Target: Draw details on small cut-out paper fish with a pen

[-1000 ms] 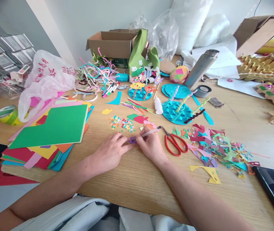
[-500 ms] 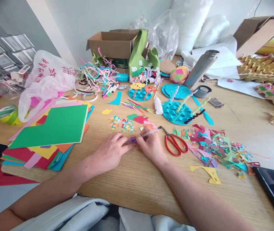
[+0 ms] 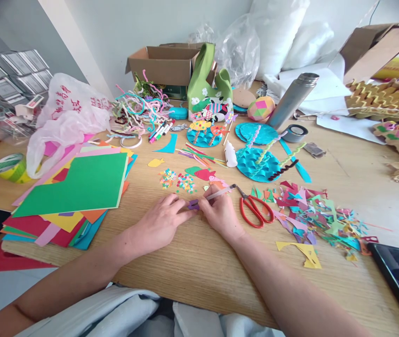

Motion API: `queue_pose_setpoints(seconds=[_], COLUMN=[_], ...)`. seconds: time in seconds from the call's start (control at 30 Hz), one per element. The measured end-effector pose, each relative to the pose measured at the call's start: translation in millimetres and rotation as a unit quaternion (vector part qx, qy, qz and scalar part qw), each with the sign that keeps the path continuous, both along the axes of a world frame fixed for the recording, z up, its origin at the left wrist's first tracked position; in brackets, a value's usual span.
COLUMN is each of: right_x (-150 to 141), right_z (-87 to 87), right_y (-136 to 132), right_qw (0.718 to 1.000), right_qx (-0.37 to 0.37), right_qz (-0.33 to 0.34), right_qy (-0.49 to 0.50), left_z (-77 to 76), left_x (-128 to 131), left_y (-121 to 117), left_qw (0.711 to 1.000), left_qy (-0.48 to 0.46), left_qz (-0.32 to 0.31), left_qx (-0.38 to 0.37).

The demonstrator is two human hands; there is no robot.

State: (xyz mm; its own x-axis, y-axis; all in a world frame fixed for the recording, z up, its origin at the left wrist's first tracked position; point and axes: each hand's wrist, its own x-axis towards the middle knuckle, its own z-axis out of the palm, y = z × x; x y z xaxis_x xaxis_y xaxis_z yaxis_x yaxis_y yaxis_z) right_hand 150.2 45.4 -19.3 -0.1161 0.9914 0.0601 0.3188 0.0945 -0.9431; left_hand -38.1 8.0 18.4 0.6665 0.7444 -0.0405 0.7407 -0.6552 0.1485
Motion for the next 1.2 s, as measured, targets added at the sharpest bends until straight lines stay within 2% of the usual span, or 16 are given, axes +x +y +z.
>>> queue_pose_setpoints(seconds=[0.57, 1.2], right_x=[0.1, -0.5], right_z=[-1.8, -2.8], right_y=[-0.6, -0.5], right_qw=[1.000, 1.000], right_qx=[0.006, -0.003], right_qz=[0.006, 0.014], right_qy=[0.001, 0.025], left_z=[-2.5, -1.5], left_x=[-1.0, -1.6], left_y=[-1.4, -0.4], left_qw=[1.000, 1.000], left_qy=[0.007, -0.001], left_qz=[-0.007, -0.010], left_qx=[0.021, 0.012])
